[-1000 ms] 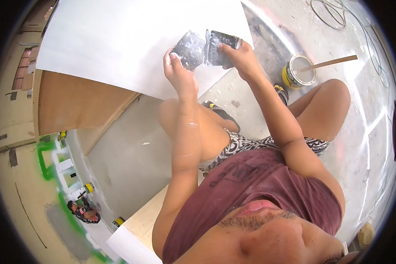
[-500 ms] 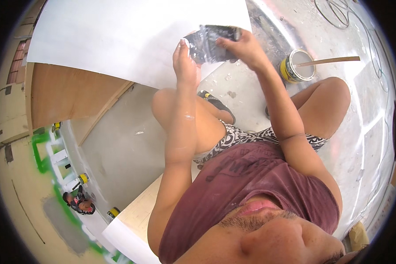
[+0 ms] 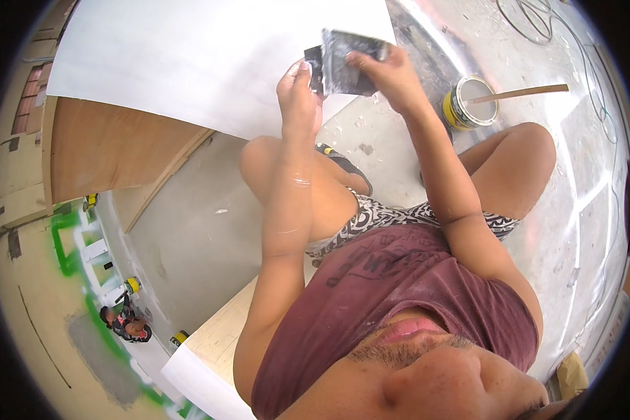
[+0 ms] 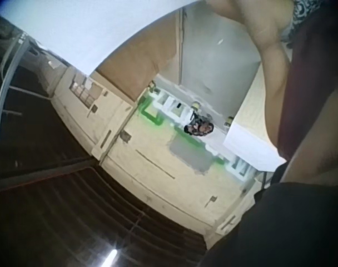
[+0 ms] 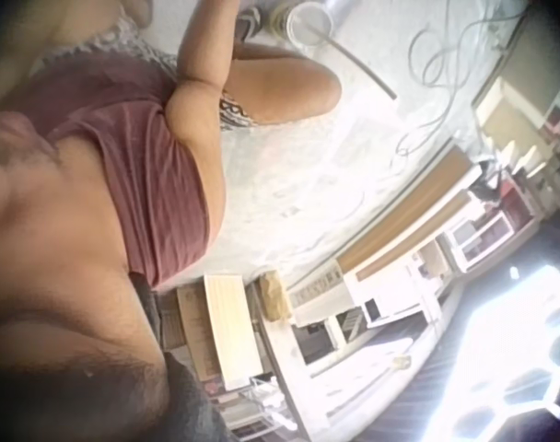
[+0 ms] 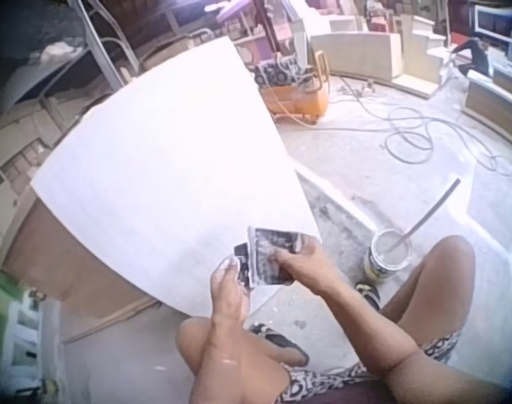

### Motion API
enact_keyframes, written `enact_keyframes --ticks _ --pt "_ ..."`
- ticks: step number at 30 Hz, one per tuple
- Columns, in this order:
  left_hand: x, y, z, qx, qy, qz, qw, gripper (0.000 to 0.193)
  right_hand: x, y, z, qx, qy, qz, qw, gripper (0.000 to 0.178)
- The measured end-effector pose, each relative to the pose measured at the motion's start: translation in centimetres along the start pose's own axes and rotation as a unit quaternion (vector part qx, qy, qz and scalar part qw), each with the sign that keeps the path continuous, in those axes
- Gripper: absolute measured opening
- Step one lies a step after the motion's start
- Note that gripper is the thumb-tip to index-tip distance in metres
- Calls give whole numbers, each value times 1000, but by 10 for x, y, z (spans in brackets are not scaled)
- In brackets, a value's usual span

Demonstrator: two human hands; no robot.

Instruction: The person mixes putty between two putty knives, scoops additional compound from a bucket, and applies the putty onto a white board using the putty knife.

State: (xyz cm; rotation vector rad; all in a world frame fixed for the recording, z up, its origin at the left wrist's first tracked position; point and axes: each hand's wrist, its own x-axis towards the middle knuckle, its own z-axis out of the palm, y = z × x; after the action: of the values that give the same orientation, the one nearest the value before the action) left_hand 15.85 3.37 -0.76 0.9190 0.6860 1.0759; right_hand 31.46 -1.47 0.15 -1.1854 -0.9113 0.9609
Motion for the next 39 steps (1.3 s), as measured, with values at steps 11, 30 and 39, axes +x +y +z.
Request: enact_keyframes --ticks 11,30,39 --pt "-2 -3 -9 -241 -153 -285 915 54 24 4 -46 189 -2 -16 982 37" --pt "-4 -4 18 -82 127 -14 988 20 14 -14 -32 239 112 -128 956 26" --pt "-5 -11 25 -6 72 112 991 29 0 1 -1 270 78 -136 950 16"
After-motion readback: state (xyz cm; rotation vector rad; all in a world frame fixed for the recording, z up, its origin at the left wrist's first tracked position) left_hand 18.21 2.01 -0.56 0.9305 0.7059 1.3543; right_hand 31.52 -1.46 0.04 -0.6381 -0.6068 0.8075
